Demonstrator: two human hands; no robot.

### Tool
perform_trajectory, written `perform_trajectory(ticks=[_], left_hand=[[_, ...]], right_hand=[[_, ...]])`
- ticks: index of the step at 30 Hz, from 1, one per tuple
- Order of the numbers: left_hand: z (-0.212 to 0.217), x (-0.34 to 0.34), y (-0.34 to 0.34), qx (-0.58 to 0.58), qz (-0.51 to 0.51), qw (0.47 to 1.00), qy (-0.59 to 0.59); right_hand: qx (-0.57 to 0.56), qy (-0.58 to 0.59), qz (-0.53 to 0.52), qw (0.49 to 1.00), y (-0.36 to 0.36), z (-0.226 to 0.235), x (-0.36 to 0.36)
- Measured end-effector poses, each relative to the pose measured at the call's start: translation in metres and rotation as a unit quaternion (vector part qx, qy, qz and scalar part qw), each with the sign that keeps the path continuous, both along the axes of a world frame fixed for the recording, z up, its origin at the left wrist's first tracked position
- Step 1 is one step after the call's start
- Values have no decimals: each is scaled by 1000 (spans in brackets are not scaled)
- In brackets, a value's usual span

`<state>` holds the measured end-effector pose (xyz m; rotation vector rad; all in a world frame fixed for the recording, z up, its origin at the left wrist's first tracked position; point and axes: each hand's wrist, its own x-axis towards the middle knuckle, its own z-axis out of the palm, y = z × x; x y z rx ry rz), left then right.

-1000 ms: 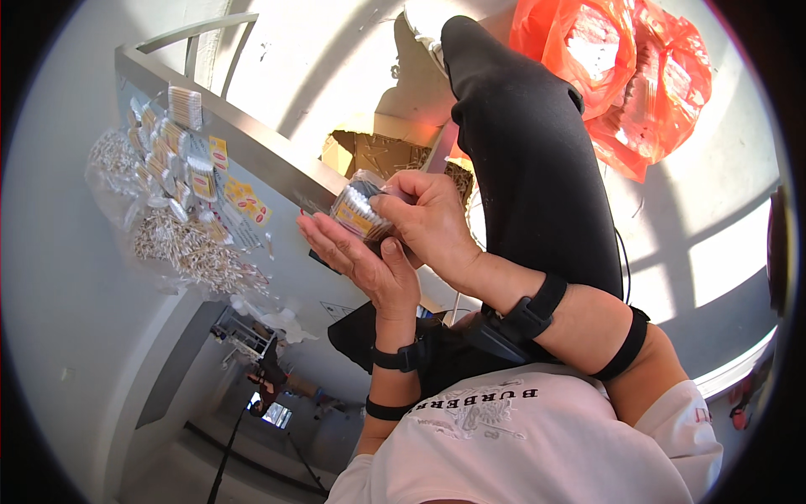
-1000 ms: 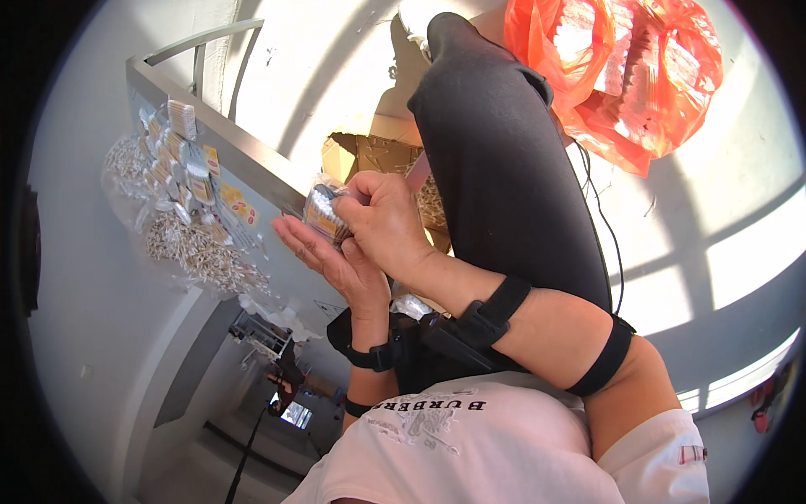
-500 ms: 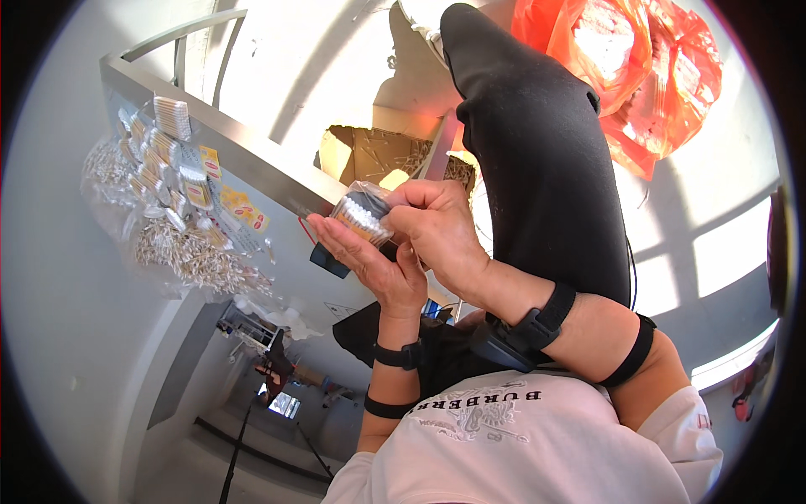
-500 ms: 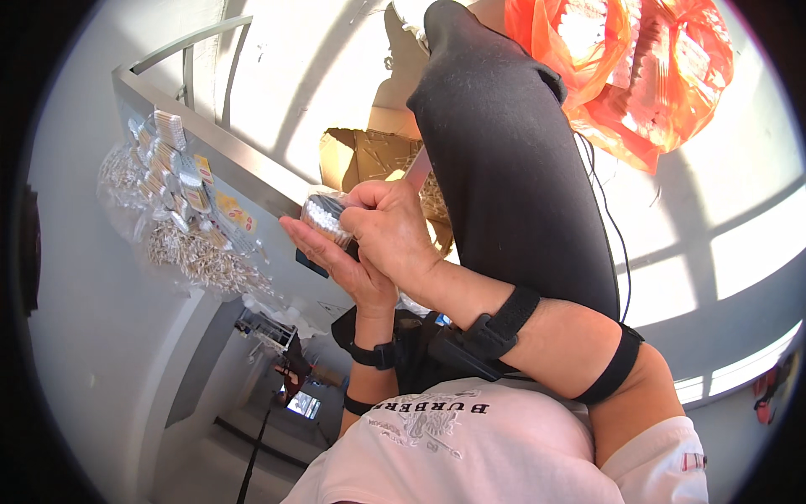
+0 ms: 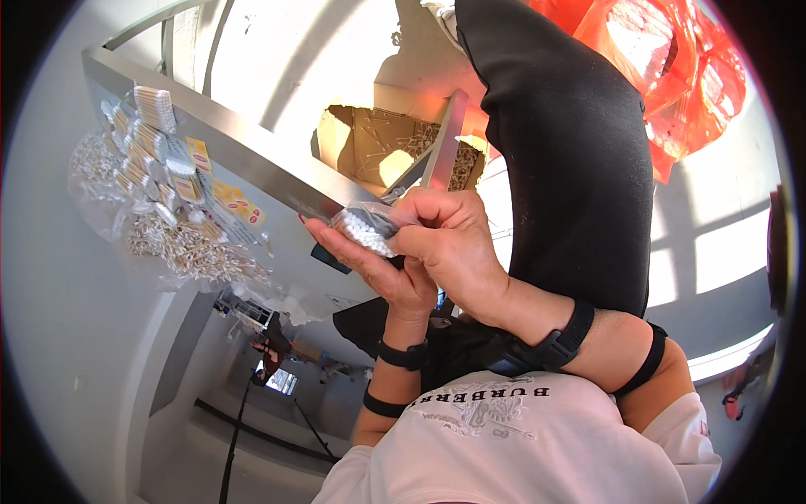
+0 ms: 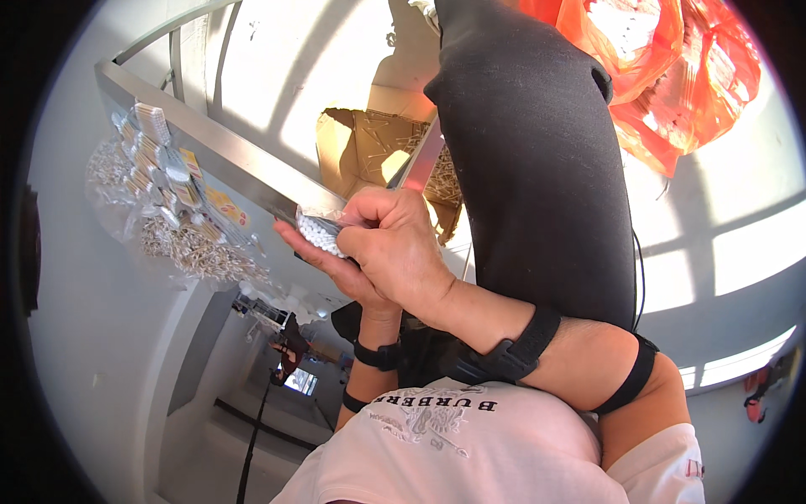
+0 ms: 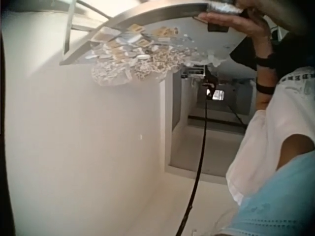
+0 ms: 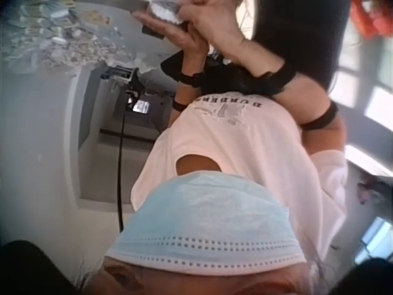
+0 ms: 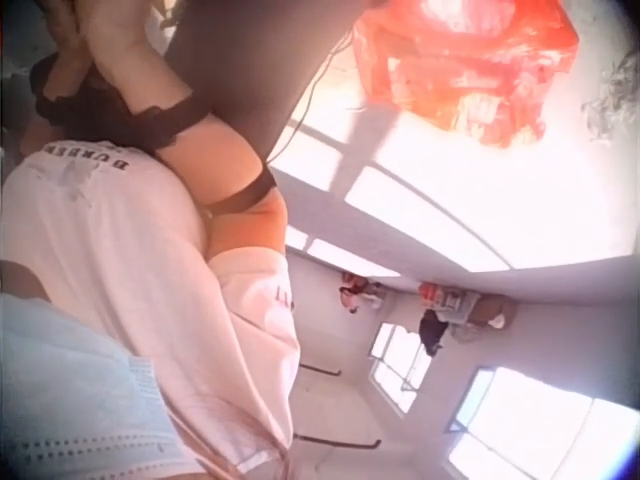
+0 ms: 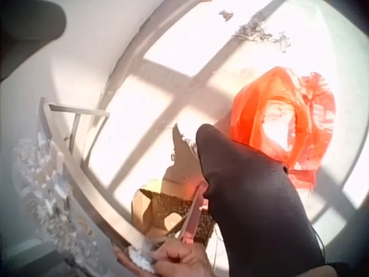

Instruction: Packaging and counting cotton swabs into small plastic bags.

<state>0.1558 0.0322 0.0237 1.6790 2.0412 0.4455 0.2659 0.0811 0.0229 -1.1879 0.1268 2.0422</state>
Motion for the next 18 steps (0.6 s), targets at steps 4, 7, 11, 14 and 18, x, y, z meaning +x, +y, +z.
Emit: perform_trajectory(ticks=[4,7,11,14,18], left_hand=[[1,3,2,-2,25,1000,-9],[0,0,0,-2,22,1000,-2],[-2,0,1,23,-3,1000,0],[-4,-7,-1,25,-70,996,58],[-7,-14,0,40,-127,982,130]], right_hand=[[30,0,4,1000,-1,0,2],[29,-11,-7,999,-2,1,0],[8,-3,-12,1000,0,4,3],[-19,43,-16,999,1,2,7],[43,-28,5,999,-6,-3,-2]])
